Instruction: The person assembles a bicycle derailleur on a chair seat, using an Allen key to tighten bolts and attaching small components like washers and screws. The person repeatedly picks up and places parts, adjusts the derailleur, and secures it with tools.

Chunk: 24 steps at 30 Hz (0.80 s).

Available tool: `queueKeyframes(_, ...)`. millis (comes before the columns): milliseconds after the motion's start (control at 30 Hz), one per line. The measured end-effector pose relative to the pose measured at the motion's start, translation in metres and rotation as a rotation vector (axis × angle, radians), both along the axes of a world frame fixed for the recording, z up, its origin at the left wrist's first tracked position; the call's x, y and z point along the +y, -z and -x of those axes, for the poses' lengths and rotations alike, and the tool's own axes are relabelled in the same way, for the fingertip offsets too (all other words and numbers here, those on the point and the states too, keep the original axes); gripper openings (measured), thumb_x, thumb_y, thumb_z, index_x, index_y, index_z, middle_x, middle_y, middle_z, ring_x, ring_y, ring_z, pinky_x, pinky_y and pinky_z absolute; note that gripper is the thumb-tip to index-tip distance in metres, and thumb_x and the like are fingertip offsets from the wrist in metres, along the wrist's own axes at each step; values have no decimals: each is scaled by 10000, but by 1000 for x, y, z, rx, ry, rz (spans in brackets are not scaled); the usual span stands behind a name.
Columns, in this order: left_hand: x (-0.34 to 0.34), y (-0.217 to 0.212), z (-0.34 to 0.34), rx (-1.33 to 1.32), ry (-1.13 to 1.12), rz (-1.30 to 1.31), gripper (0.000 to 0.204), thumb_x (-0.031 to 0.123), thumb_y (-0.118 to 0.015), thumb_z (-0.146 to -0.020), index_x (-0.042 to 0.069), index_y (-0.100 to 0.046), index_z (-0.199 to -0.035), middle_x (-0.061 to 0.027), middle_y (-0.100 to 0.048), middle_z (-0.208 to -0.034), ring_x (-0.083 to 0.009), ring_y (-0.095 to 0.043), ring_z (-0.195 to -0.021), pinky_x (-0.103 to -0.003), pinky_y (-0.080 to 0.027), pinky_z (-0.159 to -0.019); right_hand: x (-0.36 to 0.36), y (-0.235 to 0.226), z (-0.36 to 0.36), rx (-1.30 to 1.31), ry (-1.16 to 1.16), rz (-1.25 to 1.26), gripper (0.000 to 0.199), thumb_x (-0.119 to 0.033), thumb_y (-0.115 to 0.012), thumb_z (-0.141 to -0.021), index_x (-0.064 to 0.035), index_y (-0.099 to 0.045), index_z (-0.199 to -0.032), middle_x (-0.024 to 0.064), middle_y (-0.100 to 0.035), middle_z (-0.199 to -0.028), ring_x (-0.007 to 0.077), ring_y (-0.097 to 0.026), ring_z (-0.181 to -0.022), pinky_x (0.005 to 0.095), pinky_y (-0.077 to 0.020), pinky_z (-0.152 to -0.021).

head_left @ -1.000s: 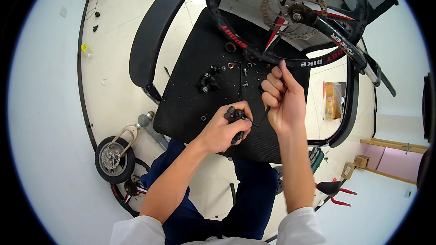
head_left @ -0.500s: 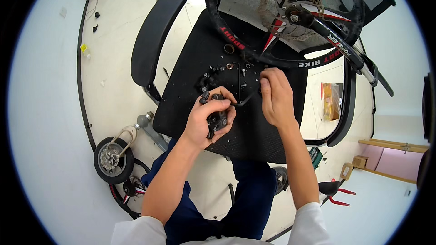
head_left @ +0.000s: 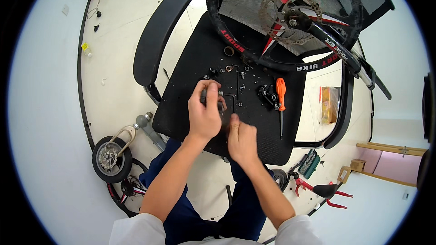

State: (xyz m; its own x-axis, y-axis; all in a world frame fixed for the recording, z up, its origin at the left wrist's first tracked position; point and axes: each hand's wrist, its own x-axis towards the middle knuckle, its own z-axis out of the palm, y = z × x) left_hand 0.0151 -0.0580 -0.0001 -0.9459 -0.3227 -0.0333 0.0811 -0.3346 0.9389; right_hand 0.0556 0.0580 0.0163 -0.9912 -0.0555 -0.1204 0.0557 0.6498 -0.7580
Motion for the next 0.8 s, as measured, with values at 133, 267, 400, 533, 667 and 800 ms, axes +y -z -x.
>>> queueKeyframes(133, 8, 0, -5, 100, 17, 402, 248, 174, -466, -1003, -38, -587, -958, -61, -610, -773, -92, -571, -601, -228, -432, -532, 18, -13, -19, -795, 196, 1067, 622, -459, -358, -1049, 0, -537, -669, 50, -511, -520, 168, -491, -420, 301, -368, -413)
queueKeyframes(267, 11, -4, -9, 41, 208, 134, 306, 245, -492, -996, -23, -613, -912, -50, -595, -653, -86, -559, -550, -223, -411, -494, 28, -63, -18, -813, -4, 738, 585, -447, -405, -1039, 29, -596, -758, 96, -537, -524, 184, -546, -431, 295, -423, -436)
queueKeyframes(400, -4, -20, -7, -321, 423, -205, 439, 411, -507, -973, 6, -631, -860, -76, -606, -658, -117, -560, -529, -249, -412, -446, 34, -100, -13, 200, -532, -92, 297, -287, -619, -919, 8, -611, -877, 123, -613, -754, 236, -645, -718, 332, -506, -657)
queueKeyframes(533, 4, -17, -4, -466, 466, -379, 433, 415, -552, -941, 16, -623, -789, -86, -614, -684, -148, -586, -566, -262, -458, -526, 25, -106, 12, 656, -996, -393, 218, -215, -688, -828, -35, -588, -900, 74, -607, -870, 226, -606, -895, 320, -484, -799)
queueKeyframes(667, 1, -20, -7, -459, 591, -492, 428, 422, -574, -928, 29, -622, -766, -78, -600, -676, -157, -591, -591, -272, -473, -559, 17, -100, 25, 502, -1307, -360, 268, -242, -694, -832, -50, -512, -788, 59, -559, -788, 206, -597, -775, 336, -501, -691)
queueKeyframes(800, 8, -29, -10, -617, 626, -513, 498, 495, -542, -938, 17, -603, -813, -62, -605, -716, -125, -578, -648, -266, -455, -635, 3, -94, 34, 343, -1252, -138, 272, -246, -700, -853, -45, -533, -776, 88, -549, -672, 241, -591, -593, 370, -486, -540)
